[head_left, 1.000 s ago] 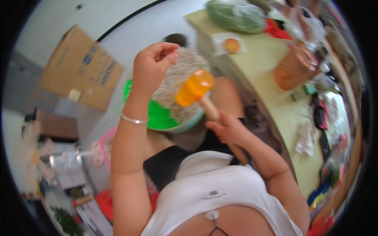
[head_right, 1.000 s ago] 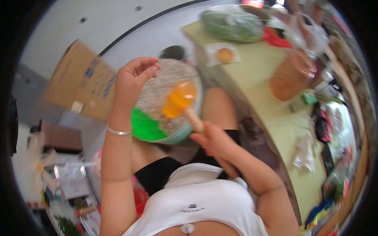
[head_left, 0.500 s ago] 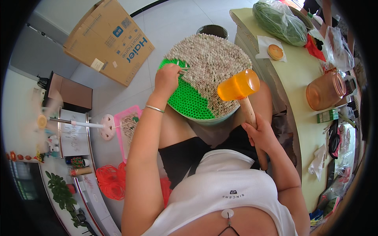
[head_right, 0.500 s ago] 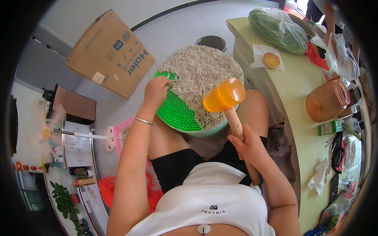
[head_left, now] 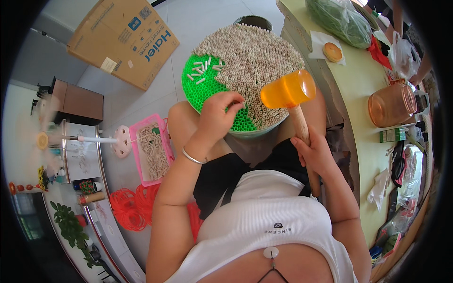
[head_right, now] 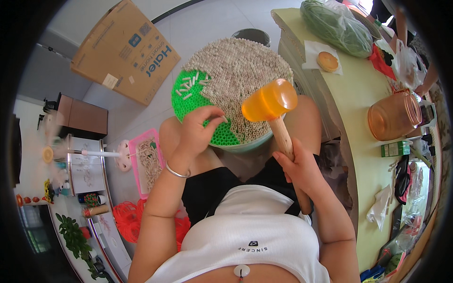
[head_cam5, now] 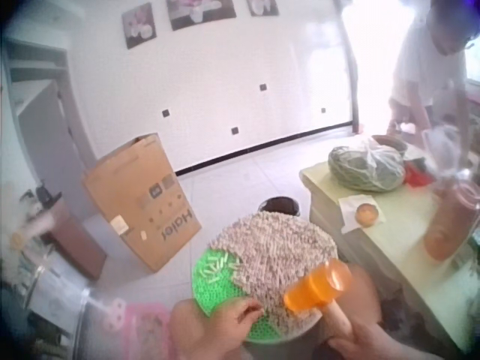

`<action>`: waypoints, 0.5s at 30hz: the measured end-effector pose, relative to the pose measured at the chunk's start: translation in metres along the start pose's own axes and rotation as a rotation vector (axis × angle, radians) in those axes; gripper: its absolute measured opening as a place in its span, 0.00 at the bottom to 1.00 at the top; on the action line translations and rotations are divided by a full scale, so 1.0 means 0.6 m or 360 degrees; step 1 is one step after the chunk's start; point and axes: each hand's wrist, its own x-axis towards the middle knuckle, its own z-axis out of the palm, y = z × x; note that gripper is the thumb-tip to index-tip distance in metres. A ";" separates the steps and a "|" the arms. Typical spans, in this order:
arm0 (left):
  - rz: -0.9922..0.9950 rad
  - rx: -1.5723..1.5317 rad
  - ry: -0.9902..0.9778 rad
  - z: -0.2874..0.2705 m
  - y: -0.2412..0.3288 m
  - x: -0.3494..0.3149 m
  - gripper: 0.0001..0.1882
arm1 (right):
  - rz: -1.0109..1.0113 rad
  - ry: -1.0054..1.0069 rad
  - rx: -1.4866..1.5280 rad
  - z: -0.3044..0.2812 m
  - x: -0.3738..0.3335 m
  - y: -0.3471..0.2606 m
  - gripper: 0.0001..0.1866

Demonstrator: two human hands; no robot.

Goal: The person picks up white cylindrical pegs from a tray and inserts them into a circular green grid, then uses a yellow mallet to tap the pegs into the holes.

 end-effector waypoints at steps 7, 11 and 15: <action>0.0263 0.0353 -0.0085 0.015 0.005 -0.010 0.05 | 0.0005 0.0008 -0.0012 0.000 0.000 -0.001 0.12; 0.0446 0.0591 -0.0098 0.017 0.007 -0.005 0.06 | 0.0008 0.0030 -0.0029 0.000 0.000 0.001 0.12; 0.0440 0.0664 -0.0187 0.024 -0.001 -0.002 0.07 | 0.0044 0.0046 -0.0104 0.001 -0.007 -0.012 0.12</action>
